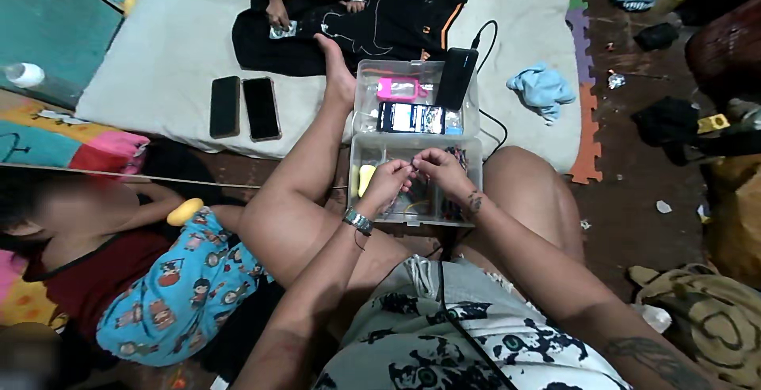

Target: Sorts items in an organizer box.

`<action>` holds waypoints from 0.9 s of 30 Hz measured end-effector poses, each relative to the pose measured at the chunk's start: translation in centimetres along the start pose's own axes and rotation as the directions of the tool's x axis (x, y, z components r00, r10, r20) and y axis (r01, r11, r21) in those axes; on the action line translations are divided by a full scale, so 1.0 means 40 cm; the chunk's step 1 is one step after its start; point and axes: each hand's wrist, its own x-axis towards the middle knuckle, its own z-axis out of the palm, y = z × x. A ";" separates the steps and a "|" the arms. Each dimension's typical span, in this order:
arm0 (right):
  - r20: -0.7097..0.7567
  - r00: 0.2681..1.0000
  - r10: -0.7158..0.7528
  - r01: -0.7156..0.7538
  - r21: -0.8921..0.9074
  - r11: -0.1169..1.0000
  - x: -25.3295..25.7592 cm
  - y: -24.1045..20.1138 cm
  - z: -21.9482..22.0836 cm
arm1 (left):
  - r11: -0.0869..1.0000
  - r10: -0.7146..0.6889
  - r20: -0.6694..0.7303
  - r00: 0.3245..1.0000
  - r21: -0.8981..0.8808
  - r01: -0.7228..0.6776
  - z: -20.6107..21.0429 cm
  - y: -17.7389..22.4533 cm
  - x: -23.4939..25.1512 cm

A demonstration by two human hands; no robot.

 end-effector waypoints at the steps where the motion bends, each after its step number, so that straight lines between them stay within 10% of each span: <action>1: 0.002 1.000 -0.004 0.004 0.003 1.000 -0.001 -0.001 0.000 | 1.000 -0.014 -0.001 1.000 -0.023 0.014 0.002 0.001 -0.001; 16: -0.129 0.807 -0.576 0.480 -0.425 0.767 -0.030 0.014 0.040 | 0.982 -0.028 0.049 0.998 0.186 0.019 0.009 0.056 -0.037; 27: 0.105 0.812 -0.574 0.561 -0.409 0.719 -0.008 -0.002 -0.003 | 0.797 0.199 0.091 0.976 0.565 -0.215 -0.029 0.071 -0.079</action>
